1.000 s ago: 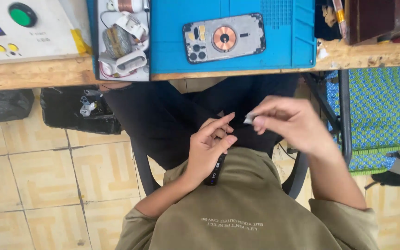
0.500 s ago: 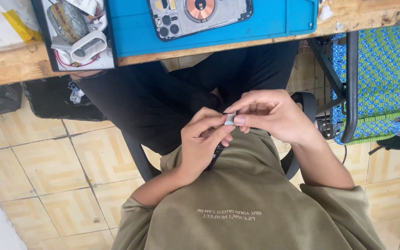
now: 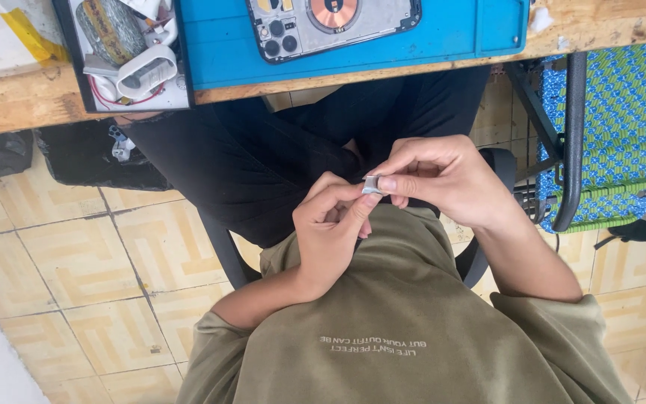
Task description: Scraping adhesive and glass residue from the back of a smartphone chassis using a thin metal tool.
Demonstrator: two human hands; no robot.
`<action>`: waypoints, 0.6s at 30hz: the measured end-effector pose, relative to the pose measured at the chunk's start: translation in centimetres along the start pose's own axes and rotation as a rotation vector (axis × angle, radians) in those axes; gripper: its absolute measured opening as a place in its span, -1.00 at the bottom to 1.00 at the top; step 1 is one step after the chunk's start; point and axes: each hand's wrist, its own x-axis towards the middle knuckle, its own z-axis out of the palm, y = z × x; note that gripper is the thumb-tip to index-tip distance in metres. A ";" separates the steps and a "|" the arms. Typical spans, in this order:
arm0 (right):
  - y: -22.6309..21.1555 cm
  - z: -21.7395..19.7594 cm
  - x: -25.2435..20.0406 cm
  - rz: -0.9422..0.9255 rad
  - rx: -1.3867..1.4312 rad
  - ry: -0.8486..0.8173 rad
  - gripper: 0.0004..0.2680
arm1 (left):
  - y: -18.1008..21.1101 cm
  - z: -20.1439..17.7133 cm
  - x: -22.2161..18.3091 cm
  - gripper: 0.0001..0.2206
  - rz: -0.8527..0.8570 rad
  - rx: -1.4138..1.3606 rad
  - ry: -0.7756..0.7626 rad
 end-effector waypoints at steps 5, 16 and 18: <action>-0.5 0.4 0.6 0.005 -0.035 -0.001 -0.93 | 0.1 -0.2 0.3 -0.91 -0.032 -0.018 -0.007; -1.5 0.3 1.1 0.057 -0.071 -0.102 -0.86 | 0.8 -1.3 0.8 -0.80 -0.126 -0.124 -0.081; -2.6 0.2 1.0 0.062 -0.092 -0.119 -0.85 | 0.6 -1.6 0.6 -0.80 -0.137 -0.155 -0.089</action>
